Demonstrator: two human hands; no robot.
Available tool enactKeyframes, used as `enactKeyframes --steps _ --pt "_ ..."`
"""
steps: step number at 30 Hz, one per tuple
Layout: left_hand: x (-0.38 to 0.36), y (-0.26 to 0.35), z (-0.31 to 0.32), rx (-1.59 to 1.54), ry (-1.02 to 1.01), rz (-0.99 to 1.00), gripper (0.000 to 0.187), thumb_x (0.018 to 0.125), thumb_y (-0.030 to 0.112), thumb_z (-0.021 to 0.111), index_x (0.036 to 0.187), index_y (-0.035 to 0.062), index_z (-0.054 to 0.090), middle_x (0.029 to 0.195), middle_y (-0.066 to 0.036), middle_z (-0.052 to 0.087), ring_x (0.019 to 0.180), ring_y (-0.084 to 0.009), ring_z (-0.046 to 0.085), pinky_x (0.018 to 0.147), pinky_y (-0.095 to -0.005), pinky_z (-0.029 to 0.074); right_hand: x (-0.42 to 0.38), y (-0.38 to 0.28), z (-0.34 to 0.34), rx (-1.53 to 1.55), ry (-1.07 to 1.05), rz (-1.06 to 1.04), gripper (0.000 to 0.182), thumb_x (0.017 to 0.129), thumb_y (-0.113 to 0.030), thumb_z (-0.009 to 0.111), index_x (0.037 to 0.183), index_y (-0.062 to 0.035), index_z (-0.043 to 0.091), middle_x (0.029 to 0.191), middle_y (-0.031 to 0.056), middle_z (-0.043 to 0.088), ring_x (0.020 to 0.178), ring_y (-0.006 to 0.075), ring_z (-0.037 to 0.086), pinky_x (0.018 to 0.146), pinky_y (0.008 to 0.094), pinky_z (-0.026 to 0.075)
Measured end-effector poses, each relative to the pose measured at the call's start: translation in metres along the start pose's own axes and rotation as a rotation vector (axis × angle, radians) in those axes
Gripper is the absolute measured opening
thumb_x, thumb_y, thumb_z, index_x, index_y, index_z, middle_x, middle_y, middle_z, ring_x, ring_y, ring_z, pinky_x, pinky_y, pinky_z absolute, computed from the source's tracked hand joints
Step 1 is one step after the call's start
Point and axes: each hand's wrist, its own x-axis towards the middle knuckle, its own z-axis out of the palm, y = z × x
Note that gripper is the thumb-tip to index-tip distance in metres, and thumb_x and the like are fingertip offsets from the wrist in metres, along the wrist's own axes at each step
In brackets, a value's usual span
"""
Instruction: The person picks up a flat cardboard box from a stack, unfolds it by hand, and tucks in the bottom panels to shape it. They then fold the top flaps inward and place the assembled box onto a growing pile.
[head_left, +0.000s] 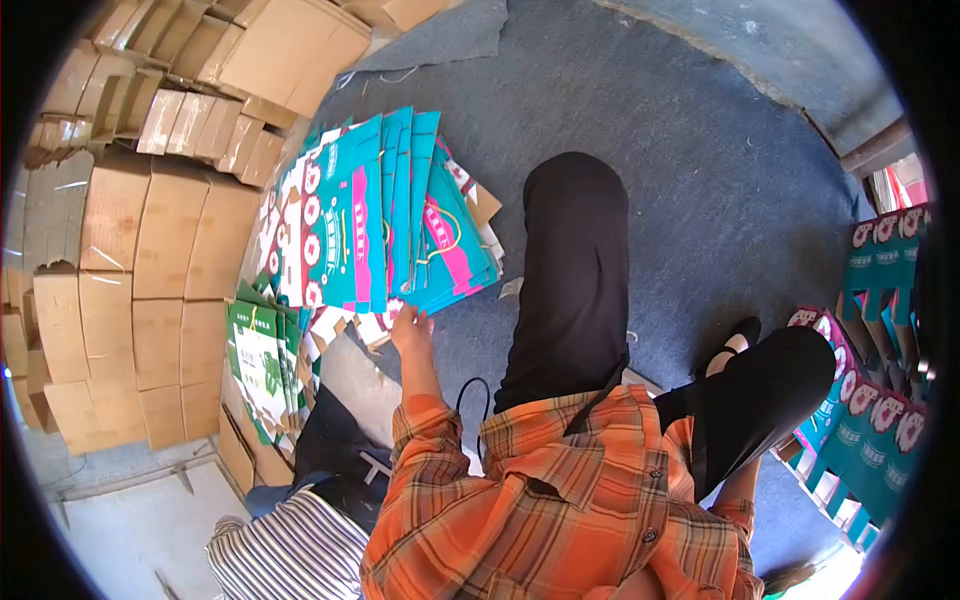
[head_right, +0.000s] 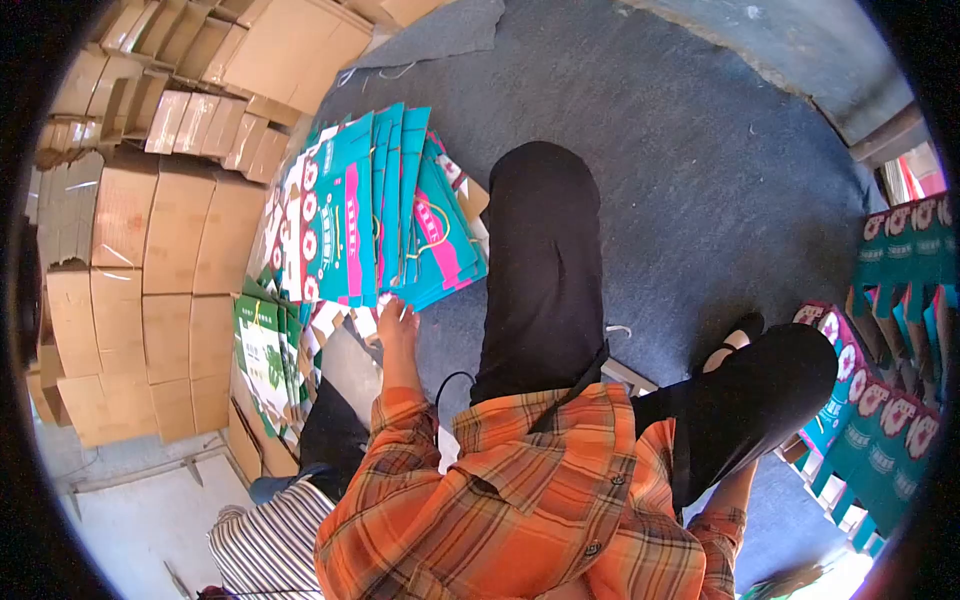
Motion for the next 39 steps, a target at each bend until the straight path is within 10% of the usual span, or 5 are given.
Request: enactKeyframes --steps 15,19,23,31,39 --pt "0.096 0.030 -0.014 -0.432 0.204 -0.121 0.039 0.094 0.036 0.055 0.117 0.0044 0.053 0.110 -0.009 0.057 0.099 -0.0226 0.056 0.074 -0.0344 0.050 0.003 -0.032 -0.027 -0.075 -0.002 -0.051 0.038 0.089 -0.015 0.056 0.123 0.0017 0.057 0.109 0.0069 0.064 0.093 0.0159 0.060 0.080 0.0276 0.049" --pt "0.108 -0.012 -0.015 -0.310 -0.379 0.025 0.026 0.091 0.023 0.062 0.109 0.0055 0.056 0.099 -0.007 0.058 0.088 -0.0207 0.057 0.067 -0.0343 0.050 0.003 -0.042 -0.032 -0.121 -0.011 -0.067 0.039 0.089 -0.016 0.056 0.123 0.0015 0.057 0.109 0.0069 0.064 0.093 0.0160 0.060 0.080 0.0275 0.049" --pt "-0.054 -0.041 0.033 -0.188 -0.698 -0.232 0.046 0.086 0.046 0.064 0.115 0.0105 0.056 0.107 -0.004 0.060 0.095 -0.0224 0.058 0.082 -0.0419 0.051 0.009 -0.046 -0.039 -0.147 -0.014 -0.072 0.039 0.089 -0.016 0.056 0.124 0.0014 0.056 0.110 0.0069 0.063 0.094 0.0160 0.060 0.081 0.0275 0.049" --pt "0.001 -0.066 -0.077 -0.679 0.017 -0.034 0.051 0.095 0.050 0.044 0.127 0.0112 0.052 0.125 -0.007 0.058 0.112 -0.0265 0.056 0.093 -0.0481 0.048 0.024 -0.071 -0.042 -0.203 -0.045 -0.131 0.040 0.090 -0.017 0.056 0.125 0.0011 0.056 0.111 0.0069 0.063 0.095 0.0160 0.060 0.082 0.0273 0.048" --pt "-0.036 0.079 -0.041 -0.415 -0.078 0.326 0.043 0.095 0.025 0.056 0.129 0.0002 0.049 0.124 -0.011 0.057 0.106 -0.0230 0.058 0.090 -0.0398 0.050 0.060 -0.152 -0.015 -0.411 -0.188 -0.453 0.040 0.090 -0.017 0.056 0.126 0.0007 0.055 0.112 0.0069 0.063 0.096 0.0161 0.060 0.082 0.0272 0.048"
